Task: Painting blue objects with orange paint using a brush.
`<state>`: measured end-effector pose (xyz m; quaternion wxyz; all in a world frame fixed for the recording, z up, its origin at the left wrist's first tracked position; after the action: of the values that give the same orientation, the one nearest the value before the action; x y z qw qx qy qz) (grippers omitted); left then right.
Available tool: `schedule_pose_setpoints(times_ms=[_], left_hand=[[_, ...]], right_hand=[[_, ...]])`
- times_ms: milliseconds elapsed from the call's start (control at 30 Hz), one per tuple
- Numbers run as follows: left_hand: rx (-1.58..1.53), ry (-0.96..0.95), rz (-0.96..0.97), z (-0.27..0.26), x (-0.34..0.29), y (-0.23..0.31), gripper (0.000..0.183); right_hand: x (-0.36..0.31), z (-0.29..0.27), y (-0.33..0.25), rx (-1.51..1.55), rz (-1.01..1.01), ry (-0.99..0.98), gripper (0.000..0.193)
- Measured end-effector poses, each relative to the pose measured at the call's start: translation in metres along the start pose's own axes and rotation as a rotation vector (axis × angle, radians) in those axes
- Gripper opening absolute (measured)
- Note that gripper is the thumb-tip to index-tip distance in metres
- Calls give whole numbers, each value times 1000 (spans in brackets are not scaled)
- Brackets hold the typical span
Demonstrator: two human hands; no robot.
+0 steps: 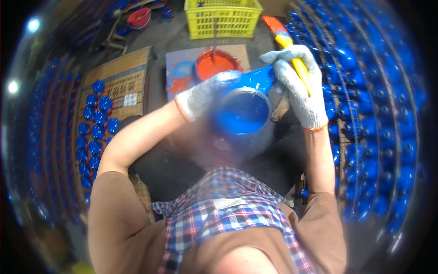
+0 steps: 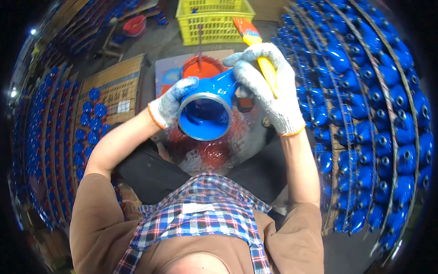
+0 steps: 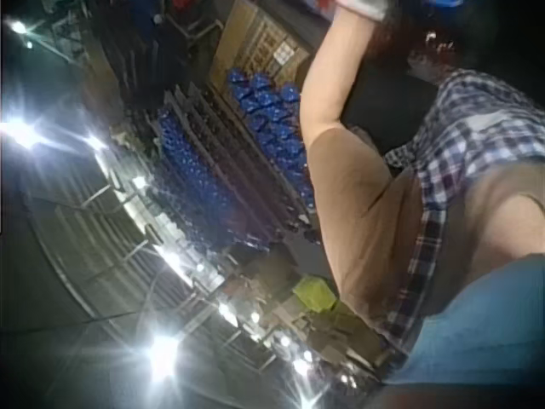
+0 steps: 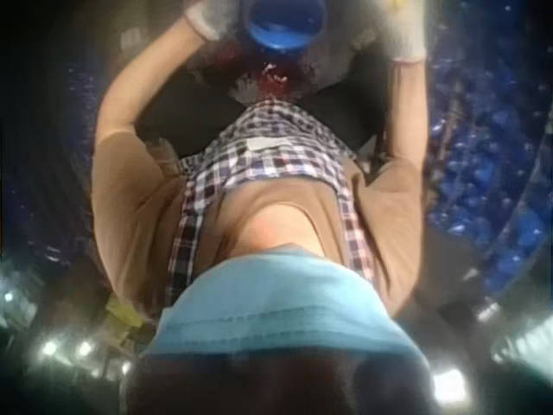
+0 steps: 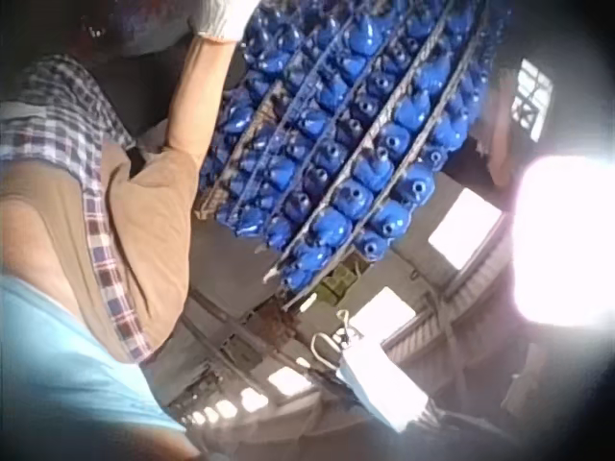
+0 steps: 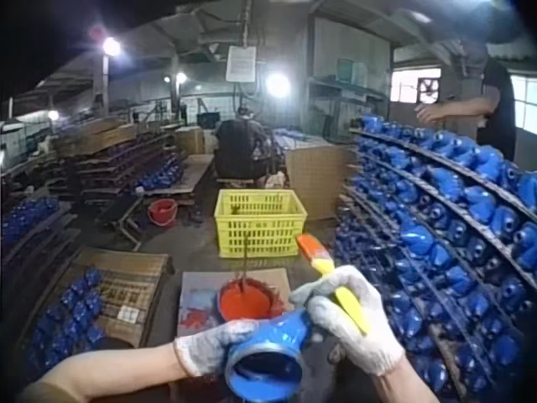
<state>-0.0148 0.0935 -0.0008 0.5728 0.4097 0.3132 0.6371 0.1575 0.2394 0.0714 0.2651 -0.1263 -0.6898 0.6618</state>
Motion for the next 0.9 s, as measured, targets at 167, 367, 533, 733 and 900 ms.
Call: schedule_pose_setpoints(times_ms=[167,367,533,733,900], left_hand=[[119,276,89,-2,-63,-29,80],[-451,752,-39,-20,-107,-43,73],[328,516,-124,-29,-115,-19,59],[1847,44,-140,-4,-99,-2,68],[2131,-252,-194,9,-89,-2,69]], right_hand=[[-7,-3,104,450,447,153,56],[-22,-2,165,667,642,417,46],[-20,6,140,-99,420,284,31],[19,19,137,-619,79,10,28],[35,35,157,-494,282,-118,41]])
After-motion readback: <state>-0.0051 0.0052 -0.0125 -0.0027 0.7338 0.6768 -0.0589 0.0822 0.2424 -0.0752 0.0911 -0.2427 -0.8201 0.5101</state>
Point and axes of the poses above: each hand's wrist, its own x-axis towards the middle knuckle, its own z-axis out of the palm, y = z × x, the point moved 1 cm from there along x, towards the middle knuckle, and after that the axes turned 12 degrees about z, right-handed, at the moved point
